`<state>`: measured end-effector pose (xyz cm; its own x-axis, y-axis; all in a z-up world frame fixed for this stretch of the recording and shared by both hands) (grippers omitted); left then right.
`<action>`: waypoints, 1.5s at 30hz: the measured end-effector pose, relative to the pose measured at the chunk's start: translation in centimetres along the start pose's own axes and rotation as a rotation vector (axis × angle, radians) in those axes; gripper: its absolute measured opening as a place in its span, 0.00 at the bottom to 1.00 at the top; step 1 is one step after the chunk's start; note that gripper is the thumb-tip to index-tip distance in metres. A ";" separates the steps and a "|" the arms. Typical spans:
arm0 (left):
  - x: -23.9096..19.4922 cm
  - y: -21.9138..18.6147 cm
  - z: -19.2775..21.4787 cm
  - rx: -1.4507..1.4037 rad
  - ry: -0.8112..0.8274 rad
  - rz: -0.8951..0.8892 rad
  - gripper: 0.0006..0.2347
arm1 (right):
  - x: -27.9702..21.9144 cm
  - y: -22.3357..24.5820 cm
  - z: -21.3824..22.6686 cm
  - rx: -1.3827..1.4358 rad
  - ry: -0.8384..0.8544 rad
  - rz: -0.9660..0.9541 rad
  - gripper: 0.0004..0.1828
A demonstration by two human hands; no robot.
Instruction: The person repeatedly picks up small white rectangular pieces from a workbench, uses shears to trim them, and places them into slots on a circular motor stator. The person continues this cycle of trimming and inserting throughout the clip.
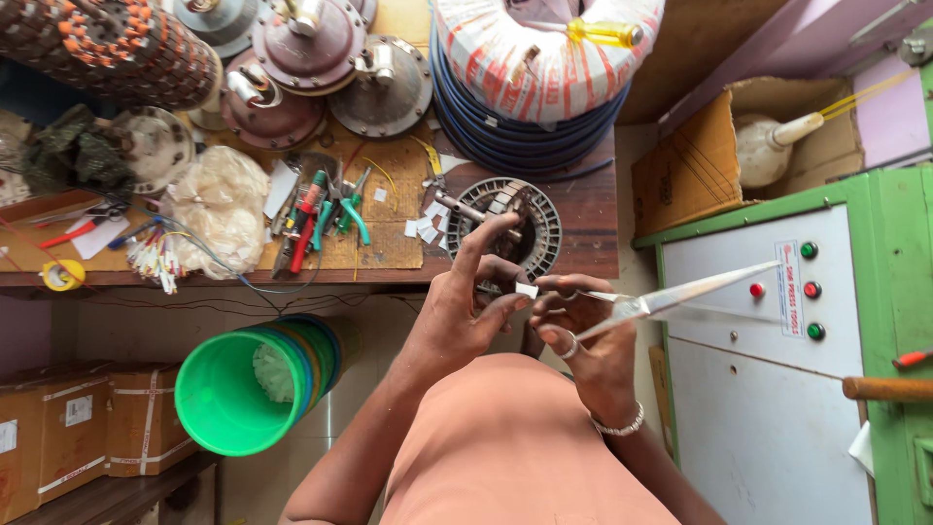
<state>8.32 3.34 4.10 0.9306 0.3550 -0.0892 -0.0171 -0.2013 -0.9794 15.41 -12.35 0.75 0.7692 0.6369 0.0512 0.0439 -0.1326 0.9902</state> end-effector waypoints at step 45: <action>1.8 6.3 2.7 -0.790 -0.069 0.114 0.15 | -1.8 -4.3 -3.0 -0.129 0.710 -0.501 0.59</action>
<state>8.92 5.21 -2.75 0.9137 0.3434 -0.2172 0.1769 -0.8175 -0.5481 11.90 -10.63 -3.24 0.0989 0.9250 -0.3669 0.1647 0.3484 0.9228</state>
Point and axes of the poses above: each hand's wrist, its own x-axis towards the middle knuckle, its own z-axis out of the back of the hand, y = z × x, the point moved 7 cm from there along x, towards the middle knuckle, and after that the axes turned 13 degrees about -x, right-handed, at the moved point
